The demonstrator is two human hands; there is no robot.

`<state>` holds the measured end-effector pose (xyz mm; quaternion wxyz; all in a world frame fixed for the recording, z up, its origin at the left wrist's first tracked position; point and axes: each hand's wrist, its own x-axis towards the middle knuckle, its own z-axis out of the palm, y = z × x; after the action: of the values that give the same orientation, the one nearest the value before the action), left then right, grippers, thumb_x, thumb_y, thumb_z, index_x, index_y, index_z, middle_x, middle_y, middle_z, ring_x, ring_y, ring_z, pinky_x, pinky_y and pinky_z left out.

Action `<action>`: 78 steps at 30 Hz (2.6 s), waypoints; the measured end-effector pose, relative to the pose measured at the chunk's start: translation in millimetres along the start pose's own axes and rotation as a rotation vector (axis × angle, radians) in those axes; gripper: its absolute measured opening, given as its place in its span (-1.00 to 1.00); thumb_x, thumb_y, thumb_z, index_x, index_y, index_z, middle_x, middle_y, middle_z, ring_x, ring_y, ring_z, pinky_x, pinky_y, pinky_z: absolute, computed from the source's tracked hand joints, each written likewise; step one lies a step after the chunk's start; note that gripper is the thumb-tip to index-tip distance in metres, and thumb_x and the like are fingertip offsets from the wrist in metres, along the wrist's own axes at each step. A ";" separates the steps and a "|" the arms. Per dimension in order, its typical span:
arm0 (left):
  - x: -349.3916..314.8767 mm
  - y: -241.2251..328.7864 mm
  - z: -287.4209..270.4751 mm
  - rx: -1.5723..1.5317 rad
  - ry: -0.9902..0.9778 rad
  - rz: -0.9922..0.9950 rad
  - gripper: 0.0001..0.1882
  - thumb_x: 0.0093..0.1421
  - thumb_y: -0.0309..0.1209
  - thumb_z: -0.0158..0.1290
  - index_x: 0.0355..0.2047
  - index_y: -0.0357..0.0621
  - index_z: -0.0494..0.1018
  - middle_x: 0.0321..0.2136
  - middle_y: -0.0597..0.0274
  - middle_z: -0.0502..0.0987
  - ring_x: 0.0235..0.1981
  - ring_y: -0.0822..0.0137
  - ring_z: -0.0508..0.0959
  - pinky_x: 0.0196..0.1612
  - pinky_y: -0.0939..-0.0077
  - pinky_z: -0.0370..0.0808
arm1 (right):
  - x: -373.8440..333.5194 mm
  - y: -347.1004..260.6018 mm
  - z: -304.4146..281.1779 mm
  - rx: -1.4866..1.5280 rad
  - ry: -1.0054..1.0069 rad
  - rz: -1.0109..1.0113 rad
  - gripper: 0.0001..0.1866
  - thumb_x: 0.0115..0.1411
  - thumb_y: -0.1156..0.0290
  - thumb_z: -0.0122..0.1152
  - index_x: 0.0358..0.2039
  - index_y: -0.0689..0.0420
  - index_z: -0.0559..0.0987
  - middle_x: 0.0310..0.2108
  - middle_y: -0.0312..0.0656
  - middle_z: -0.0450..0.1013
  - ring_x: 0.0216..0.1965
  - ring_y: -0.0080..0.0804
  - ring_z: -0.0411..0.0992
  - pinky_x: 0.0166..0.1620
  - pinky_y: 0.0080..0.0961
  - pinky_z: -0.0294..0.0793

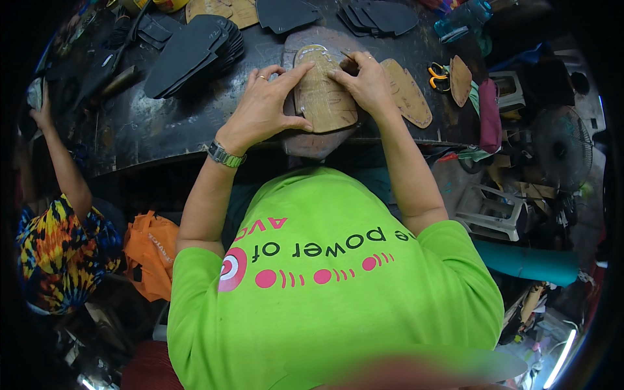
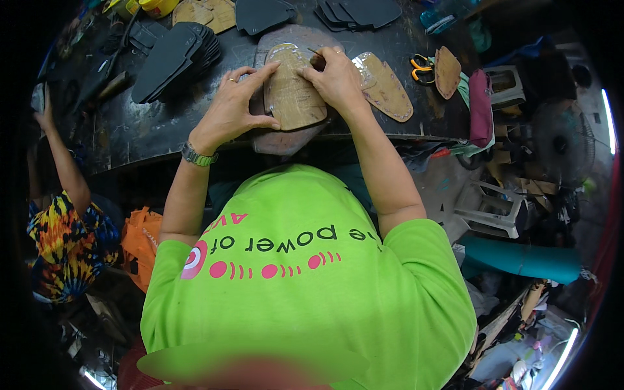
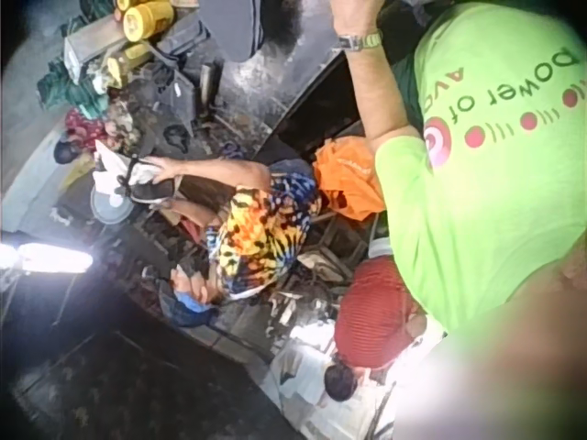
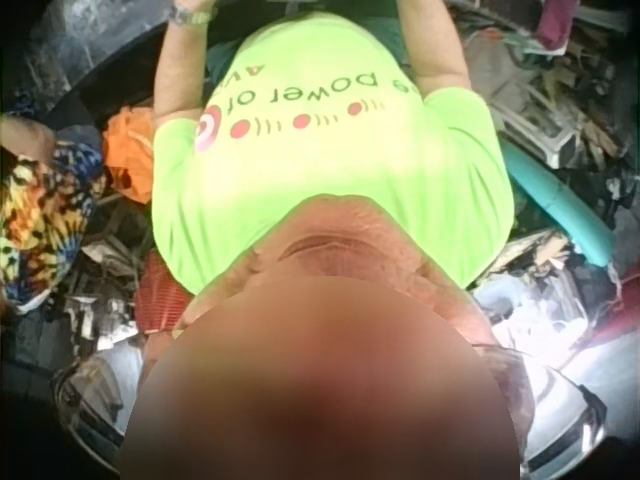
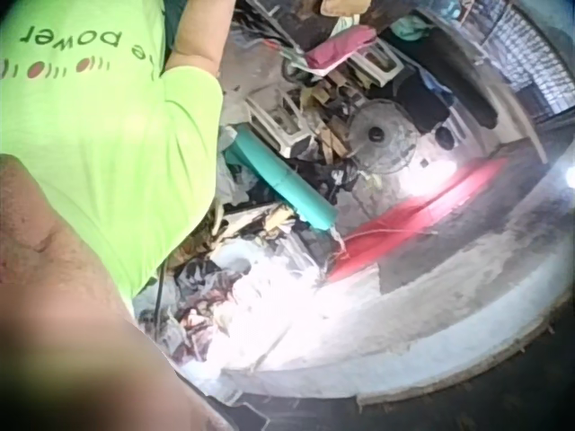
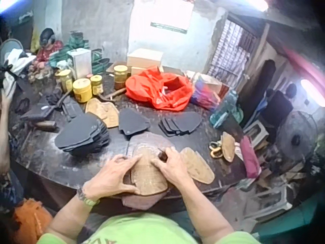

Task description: The person repeatedly places a cardboard template on black shoe insoles and uses a pen to trace the outline. They handle multiple insoles one at a time, aligning the template and marking each piece before moving to the next.

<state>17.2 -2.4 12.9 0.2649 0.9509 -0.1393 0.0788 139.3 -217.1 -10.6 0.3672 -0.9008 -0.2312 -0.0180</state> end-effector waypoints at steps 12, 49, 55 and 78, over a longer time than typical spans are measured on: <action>-16.5 -7.0 -7.8 -0.186 0.225 -0.081 -0.20 0.08 -0.23 0.35 0.30 -0.12 0.30 0.20 -0.05 0.43 0.17 -0.05 0.46 0.24 0.15 0.35 | 51.9 52.1 -28.8 1.238 0.282 0.240 -0.81 0.19 0.52 0.35 -0.20 0.14 0.55 -0.42 -0.32 0.55 -0.44 -0.61 0.52 -0.40 -0.66 0.50; -66.9 -105.2 -110.6 0.075 0.760 -0.621 -0.54 0.19 -0.41 0.25 0.12 -0.06 0.50 -0.03 0.08 0.48 -0.05 0.19 0.55 -0.03 0.30 0.56 | 51.5 92.6 25.5 0.800 0.375 0.092 -0.82 0.30 0.57 0.19 -0.09 0.27 0.54 -0.32 -0.38 0.48 -0.31 -0.72 0.38 -0.24 -0.74 0.38; -18.5 -65.0 -71.6 0.451 0.760 -0.204 -0.58 0.13 -0.33 0.29 0.02 -0.07 0.57 0.05 -0.01 0.47 0.11 0.01 0.46 0.21 0.20 0.37 | 51.4 90.4 25.5 0.829 0.388 0.090 -0.77 0.26 0.63 0.14 -0.06 0.28 0.54 -0.25 -0.30 0.52 -0.26 -0.67 0.43 -0.16 -0.72 0.42; 61.9 -19.0 -4.1 0.219 0.470 0.316 -0.87 0.20 -0.52 0.16 -0.24 -0.07 0.60 -0.28 0.22 0.64 -0.22 0.17 0.62 -0.13 0.29 0.51 | 55.4 112.5 3.5 1.704 0.320 0.271 -0.77 0.30 0.63 0.12 -0.04 0.18 0.48 -0.11 -0.08 0.53 -0.12 -0.25 0.57 -0.04 -0.30 0.64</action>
<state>81.5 1.6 21.1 0.1702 0.8960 -0.2109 0.3516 236.6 -262.5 -75.4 0.9419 -0.3266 -0.0026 0.0783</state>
